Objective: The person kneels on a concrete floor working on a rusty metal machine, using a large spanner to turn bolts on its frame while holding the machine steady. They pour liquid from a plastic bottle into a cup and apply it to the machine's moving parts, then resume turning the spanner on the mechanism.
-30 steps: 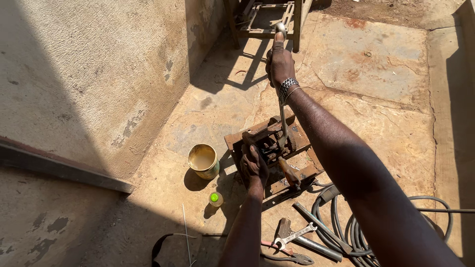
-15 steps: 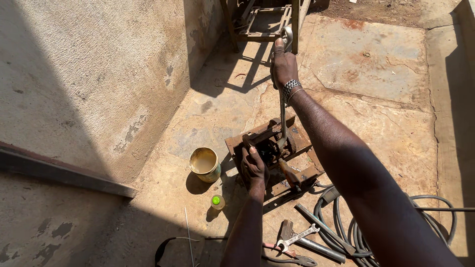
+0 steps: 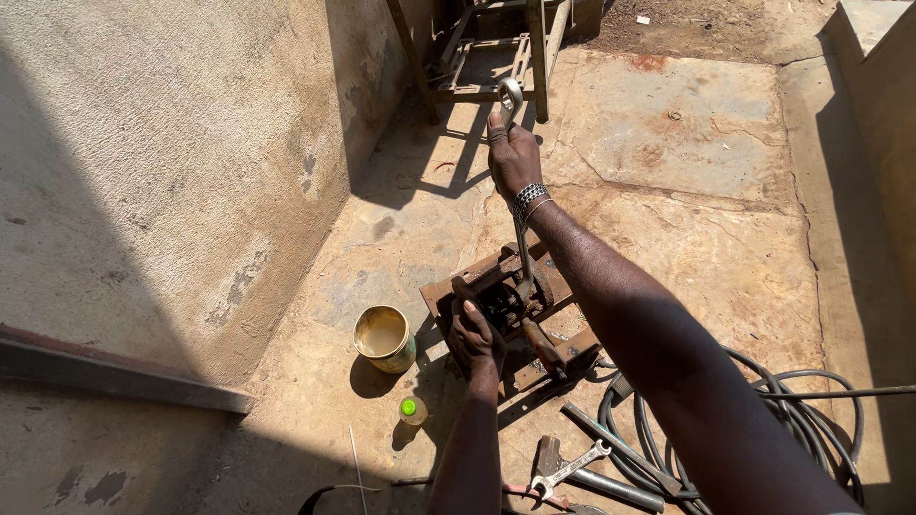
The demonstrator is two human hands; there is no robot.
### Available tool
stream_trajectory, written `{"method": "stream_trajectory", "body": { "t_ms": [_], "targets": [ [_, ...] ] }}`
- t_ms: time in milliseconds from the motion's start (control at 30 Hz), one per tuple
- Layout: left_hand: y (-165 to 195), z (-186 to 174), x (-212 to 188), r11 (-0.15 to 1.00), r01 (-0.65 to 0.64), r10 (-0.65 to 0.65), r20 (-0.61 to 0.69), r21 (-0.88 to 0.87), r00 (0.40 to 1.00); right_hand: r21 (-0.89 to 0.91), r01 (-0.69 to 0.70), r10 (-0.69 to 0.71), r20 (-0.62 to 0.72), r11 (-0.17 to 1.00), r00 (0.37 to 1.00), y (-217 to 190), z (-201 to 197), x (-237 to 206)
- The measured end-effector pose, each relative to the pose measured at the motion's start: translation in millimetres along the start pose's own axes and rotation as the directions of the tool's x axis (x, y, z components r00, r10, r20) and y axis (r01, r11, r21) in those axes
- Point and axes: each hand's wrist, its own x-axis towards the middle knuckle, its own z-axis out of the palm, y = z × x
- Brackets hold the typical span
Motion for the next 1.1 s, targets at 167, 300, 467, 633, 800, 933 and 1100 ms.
{"method": "stream_trajectory", "body": {
  "t_ms": [167,300,467,633,800,933,1100],
  "targets": [
    [-0.3,-4.0,-5.8,1.0,-0.018,0.018,0.019,0.015,1.0,0.099,0.15,-0.151,-0.002,0.984,0.989,11.3,-6.6,-4.7],
    [5.7,-10.3,-7.7,0.997,0.079,-0.077,0.119,-0.008,0.99,0.33,0.111,-0.14,0.066,0.937,0.988,14.3,-20.9,-16.3],
    [13.2,-6.9,-7.2,0.99,0.054,-0.049,0.038,-0.131,0.998,0.424,0.06,-0.12,0.116,0.904,0.986,5.5,-44.3,-45.5],
    [10.1,-5.4,-10.4,0.989,-0.07,0.065,-0.037,-0.134,0.997,0.478,0.048,-0.134,0.148,0.877,0.98,-10.9,-68.9,-79.9],
    [7.8,-7.4,-5.1,0.997,-0.049,0.048,-0.008,-0.065,0.999,0.521,0.145,-0.29,0.206,0.841,0.935,-13.3,-105.1,-126.0],
    [10.9,-10.1,-8.5,0.994,-0.096,0.095,-0.019,-0.055,0.995,0.599,0.098,-0.339,0.303,0.795,0.891,-5.8,-141.1,-170.0],
    [17.2,-17.5,-13.2,0.994,-0.107,0.107,-0.006,-0.026,0.994,0.539,0.101,-0.366,0.411,0.836,0.835,6.1,-188.9,-228.9]
  ]
}}
